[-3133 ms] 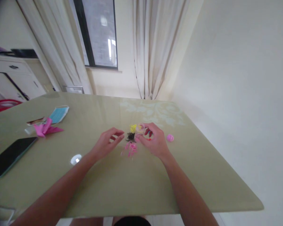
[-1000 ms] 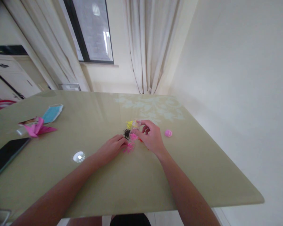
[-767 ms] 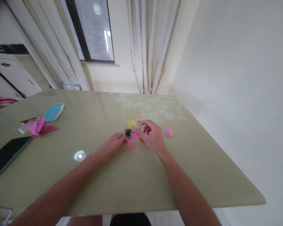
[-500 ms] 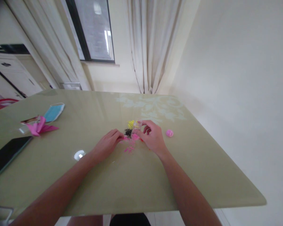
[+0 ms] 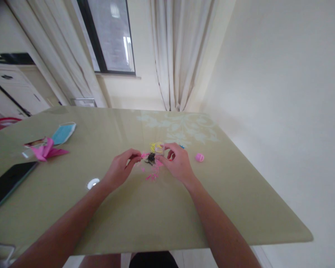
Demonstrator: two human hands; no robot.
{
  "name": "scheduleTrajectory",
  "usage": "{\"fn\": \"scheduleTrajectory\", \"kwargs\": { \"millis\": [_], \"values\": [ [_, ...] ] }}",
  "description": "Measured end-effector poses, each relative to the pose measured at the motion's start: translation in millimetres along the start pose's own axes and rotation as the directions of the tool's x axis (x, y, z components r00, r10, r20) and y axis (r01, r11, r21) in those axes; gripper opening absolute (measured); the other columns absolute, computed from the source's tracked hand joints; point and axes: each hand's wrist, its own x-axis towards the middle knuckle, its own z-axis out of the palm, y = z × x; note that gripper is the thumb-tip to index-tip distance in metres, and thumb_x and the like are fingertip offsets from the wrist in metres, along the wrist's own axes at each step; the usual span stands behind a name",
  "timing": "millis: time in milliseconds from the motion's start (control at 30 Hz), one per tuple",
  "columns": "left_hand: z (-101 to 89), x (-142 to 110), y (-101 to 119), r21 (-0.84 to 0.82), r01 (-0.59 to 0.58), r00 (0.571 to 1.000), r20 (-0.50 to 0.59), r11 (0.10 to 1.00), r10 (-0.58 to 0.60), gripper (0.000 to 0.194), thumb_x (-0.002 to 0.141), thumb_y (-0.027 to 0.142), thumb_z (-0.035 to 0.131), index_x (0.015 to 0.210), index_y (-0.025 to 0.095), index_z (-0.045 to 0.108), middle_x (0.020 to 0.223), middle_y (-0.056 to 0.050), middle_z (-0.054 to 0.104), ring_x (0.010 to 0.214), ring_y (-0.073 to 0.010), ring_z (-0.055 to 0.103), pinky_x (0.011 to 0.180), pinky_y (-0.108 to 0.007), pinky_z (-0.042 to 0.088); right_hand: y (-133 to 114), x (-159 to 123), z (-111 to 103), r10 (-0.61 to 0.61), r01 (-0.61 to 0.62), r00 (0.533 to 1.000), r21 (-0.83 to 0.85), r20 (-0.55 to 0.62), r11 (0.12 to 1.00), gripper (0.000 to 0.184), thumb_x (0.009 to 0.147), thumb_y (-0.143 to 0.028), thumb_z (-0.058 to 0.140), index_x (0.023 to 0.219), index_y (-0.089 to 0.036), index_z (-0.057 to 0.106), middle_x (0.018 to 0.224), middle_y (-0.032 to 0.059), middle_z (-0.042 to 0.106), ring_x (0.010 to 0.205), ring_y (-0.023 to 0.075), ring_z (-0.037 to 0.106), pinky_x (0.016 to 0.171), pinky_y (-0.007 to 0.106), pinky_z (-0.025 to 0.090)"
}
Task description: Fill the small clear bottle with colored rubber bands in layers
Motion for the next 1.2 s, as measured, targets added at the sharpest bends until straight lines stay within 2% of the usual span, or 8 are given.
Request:
{"fn": "scheduleTrajectory", "kwargs": {
  "millis": [100,200,400,567,700,800,1033,1200],
  "values": [
    [-10.8,4.4,12.3,0.033,-0.038,0.997,-0.069,0.999,0.040,0.013,0.105,0.027,0.055,0.101,0.020,0.065,0.093,-0.003,0.075,0.085,-0.0168,0.070,0.082,-0.028,0.055,-3.4,-1.5,2.8,-0.042,0.042,0.999,-0.032,0.008,0.999,0.033,0.085,-0.042,0.084,0.110,-0.021,0.077,0.089,0.0033,0.072,0.063,0.0146,0.060,0.063,0.029,0.050],
    [-22.2,11.9,26.8,0.114,-0.070,0.995,-0.067,0.991,0.078,0.016,0.106,0.028,0.052,0.102,0.020,0.066,0.095,-0.004,0.075,0.086,-0.0177,0.070,0.083,-0.029,0.055,-8.5,-3.2,5.0,-0.071,0.073,0.997,-0.070,0.033,0.995,0.032,0.086,-0.037,0.084,0.113,-0.021,0.076,0.093,0.0039,0.071,0.066,0.0154,0.061,0.065,0.030,0.051],
    [-33.0,25.6,46.6,0.329,-0.183,0.981,0.122,0.926,0.150,0.018,0.107,0.024,0.047,0.106,0.021,0.065,0.102,-0.005,0.073,0.092,-0.0199,0.069,0.084,-0.032,0.055,-16.2,-6.0,6.5,-0.069,0.076,0.996,-0.130,0.058,0.989,0.032,0.086,-0.034,0.084,0.115,-0.024,0.076,0.100,0.0055,0.071,0.066,0.0158,0.063,0.071,0.032,0.053],
    [-35.6,34.0,60.4,0.497,-0.303,0.937,0.311,0.813,0.159,0.025,0.099,0.004,0.052,0.112,0.021,0.064,0.107,-0.006,0.069,0.101,-0.0232,0.067,0.088,-0.035,0.054,-17.7,-6.3,7.0,-0.063,0.070,0.997,-0.158,0.047,0.985,0.033,0.087,-0.030,0.084,0.118,-0.024,0.075,0.105,0.0073,0.071,0.077,0.0203,0.068,0.074,0.034,0.053],
    [-39.9,43.4,75.4,0.583,-0.376,0.900,0.415,0.720,0.133,0.033,0.091,-0.003,0.055,0.112,0.019,0.066,0.107,-0.008,0.068,0.102,-0.0258,0.066,0.088,-0.037,0.055,-18.5,-6.8,8.4,-0.050,0.058,0.998,-0.172,0.049,0.983,0.035,0.086,-0.028,0.085,0.119,-0.023,0.075,0.108,0.0077,0.071,0.079,0.0207,0.068,0.074,0.034,0.053],
    [-43.3,49.7,84.2,0.588,-0.419,0.874,0.467,0.692,0.134,0.032,0.090,-0.003,0.057,0.108,0.020,0.070,0.107,-0.008,0.069,0.102,-0.0263,0.066,0.085,-0.037,0.055,-19.1,-7.8,10.4,-0.042,0.048,0.998,-0.191,0.036,0.980,0.034,0.086,-0.027,0.085,0.119,-0.023,0.074,0.109,0.0077,0.071,0.078,0.0204,0.068,0.074,0.034,0.053],
    [-44.1,62.1,87.2,0.449,-0.478,0.833,0.505,0.755,0.228,0.022,0.093,0.002,0.060,0.098,0.020,0.072,0.098,-0.007,0.072,0.097,-0.0247,0.066,0.085,-0.035,0.053,-16.7,-8.4,14.2,-0.066,0.075,0.996,-0.198,0.052,0.977,0.031,0.087,-0.029,0.084,0.117,-0.026,0.074,0.109,0.0066,0.072,0.082,0.0212,0.069,0.076,0.034,0.052],
    [-38.7,73.3,80.0,0.413,-0.419,0.865,0.453,0.809,0.217,0.017,0.099,0.015,0.058,0.092,0.019,0.073,0.089,-0.005,0.073,0.089,-0.0217,0.069,0.082,-0.032,0.051,-13.1,-7.0,14.2,-0.056,0.063,0.997,-0.174,0.044,0.983,0.031,0.088,-0.030,0.083,0.118,-0.026,0.074,0.107,0.0063,0.072,0.080,0.0207,0.068,0.075,0.033,0.051]
  ]
}}
